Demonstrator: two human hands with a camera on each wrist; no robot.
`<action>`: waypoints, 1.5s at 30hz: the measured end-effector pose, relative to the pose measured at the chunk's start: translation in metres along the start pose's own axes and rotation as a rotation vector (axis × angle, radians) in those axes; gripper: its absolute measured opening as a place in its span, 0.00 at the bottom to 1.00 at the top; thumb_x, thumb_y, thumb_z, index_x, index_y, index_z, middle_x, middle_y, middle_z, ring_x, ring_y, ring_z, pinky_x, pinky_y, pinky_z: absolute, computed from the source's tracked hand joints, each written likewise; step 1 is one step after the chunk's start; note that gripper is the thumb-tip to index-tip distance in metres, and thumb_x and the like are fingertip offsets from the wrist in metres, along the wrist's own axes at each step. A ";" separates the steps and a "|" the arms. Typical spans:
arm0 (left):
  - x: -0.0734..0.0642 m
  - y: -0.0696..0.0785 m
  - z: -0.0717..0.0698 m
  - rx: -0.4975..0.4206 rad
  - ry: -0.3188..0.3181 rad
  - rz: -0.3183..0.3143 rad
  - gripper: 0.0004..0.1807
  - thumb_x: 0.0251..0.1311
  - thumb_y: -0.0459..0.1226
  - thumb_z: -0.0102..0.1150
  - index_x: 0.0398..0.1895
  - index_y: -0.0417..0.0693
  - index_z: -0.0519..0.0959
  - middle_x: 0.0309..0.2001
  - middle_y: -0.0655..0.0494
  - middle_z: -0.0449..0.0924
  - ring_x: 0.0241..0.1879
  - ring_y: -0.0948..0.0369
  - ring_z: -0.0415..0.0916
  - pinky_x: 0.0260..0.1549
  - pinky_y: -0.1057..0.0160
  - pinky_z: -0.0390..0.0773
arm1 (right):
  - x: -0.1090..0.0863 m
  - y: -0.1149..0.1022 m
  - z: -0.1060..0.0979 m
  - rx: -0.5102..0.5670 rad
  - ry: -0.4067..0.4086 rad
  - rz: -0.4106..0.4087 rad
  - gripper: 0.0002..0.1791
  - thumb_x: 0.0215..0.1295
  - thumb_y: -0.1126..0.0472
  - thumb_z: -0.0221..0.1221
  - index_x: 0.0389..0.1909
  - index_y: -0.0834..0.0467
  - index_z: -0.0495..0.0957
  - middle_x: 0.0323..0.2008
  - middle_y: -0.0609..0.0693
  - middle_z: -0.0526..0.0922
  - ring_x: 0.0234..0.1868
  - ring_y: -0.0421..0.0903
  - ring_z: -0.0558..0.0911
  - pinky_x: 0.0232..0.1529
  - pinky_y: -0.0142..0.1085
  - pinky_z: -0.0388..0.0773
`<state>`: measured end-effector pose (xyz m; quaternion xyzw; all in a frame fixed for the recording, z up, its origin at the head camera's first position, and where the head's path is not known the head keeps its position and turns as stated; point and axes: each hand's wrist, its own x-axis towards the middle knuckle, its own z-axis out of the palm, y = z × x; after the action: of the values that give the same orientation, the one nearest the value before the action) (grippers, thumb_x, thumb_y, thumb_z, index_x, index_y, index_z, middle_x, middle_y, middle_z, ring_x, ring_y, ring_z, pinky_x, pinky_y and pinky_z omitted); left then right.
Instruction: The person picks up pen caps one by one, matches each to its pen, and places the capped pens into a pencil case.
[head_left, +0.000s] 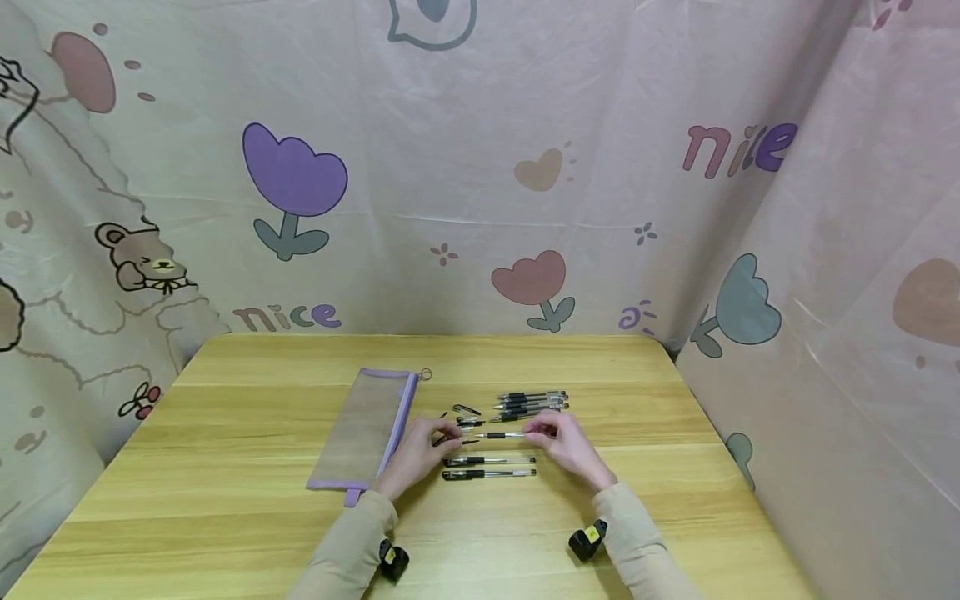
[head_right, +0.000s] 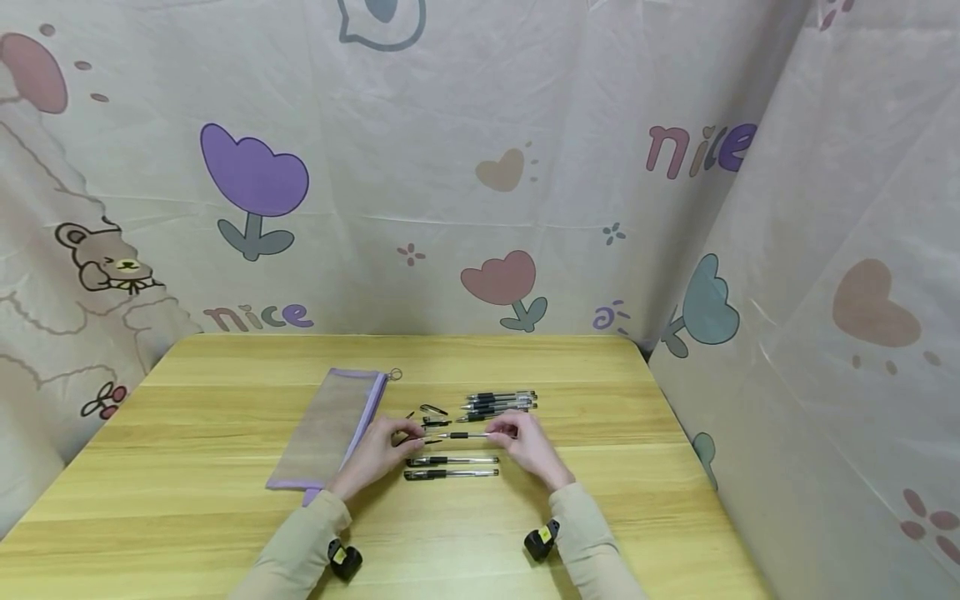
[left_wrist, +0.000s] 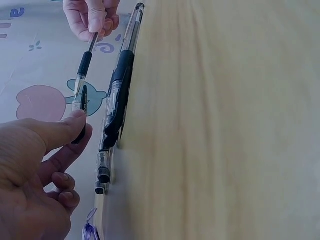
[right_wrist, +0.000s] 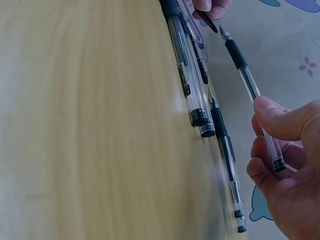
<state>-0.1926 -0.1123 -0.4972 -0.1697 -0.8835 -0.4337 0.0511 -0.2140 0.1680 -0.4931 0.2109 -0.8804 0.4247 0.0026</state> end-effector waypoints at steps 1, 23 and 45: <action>0.000 0.000 0.000 0.001 0.001 0.001 0.02 0.61 0.35 0.68 0.36 0.52 0.87 0.34 0.56 0.87 0.38 0.64 0.80 0.43 0.63 0.79 | 0.000 0.000 0.000 0.003 -0.003 0.000 0.08 0.62 0.66 0.65 0.42 0.60 0.86 0.40 0.51 0.87 0.42 0.44 0.82 0.46 0.29 0.78; 0.001 0.001 0.004 0.008 0.000 0.015 0.04 0.60 0.33 0.68 0.34 0.52 0.87 0.34 0.61 0.86 0.36 0.65 0.75 0.41 0.60 0.75 | 0.004 -0.006 0.007 0.000 -0.009 -0.001 0.07 0.61 0.67 0.66 0.41 0.58 0.86 0.40 0.50 0.87 0.43 0.45 0.83 0.48 0.33 0.80; 0.000 0.001 0.005 -0.019 -0.018 0.042 0.05 0.60 0.33 0.67 0.38 0.48 0.87 0.38 0.56 0.87 0.41 0.58 0.79 0.46 0.55 0.77 | 0.004 -0.007 0.012 0.025 -0.039 -0.042 0.07 0.62 0.67 0.66 0.41 0.58 0.86 0.39 0.50 0.87 0.39 0.39 0.81 0.43 0.28 0.78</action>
<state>-0.1923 -0.1074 -0.4995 -0.1928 -0.8760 -0.4393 0.0506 -0.2131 0.1531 -0.4946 0.2375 -0.8703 0.4313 -0.0086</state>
